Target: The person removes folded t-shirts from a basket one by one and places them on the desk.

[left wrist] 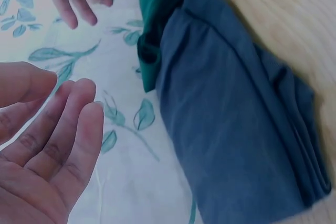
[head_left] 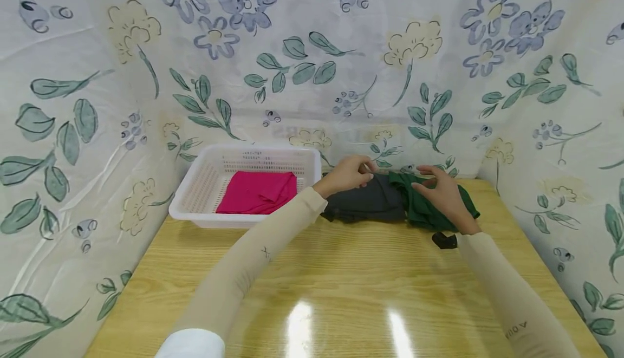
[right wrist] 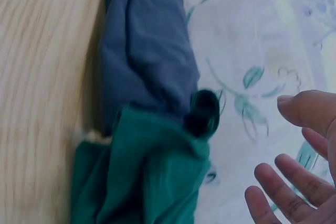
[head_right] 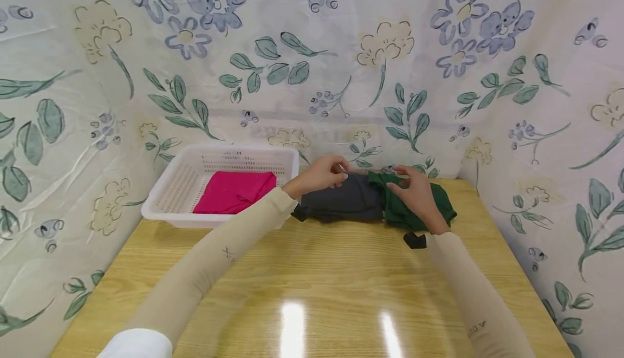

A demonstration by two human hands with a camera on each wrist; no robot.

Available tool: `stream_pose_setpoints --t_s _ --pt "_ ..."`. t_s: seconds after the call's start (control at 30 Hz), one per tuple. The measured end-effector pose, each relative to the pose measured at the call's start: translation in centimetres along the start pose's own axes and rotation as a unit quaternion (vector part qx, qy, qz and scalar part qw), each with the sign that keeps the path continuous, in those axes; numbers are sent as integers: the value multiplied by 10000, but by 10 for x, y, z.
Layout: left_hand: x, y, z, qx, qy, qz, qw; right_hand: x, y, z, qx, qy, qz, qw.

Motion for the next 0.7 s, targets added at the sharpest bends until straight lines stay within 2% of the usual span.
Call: stream_pose_setpoints --t_s 0.33,0.7 --pt "-5 28 -35 244 -202 -76 9995 -32 -11 19 -205 -227 -206 9993" --pt "-12 48 -64 621 -435 -135 9970 -68 -25 47 -319 -511 -496 9969"
Point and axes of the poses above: each hand's wrist, its own y-axis away from the middle knuckle, its own z-axis out of the palm, x = y × z, the point moved 7 cm from there along -y, towards the middle knuckle, and after that the axes turned 6 degrees about -z, right-handed, at the moved point
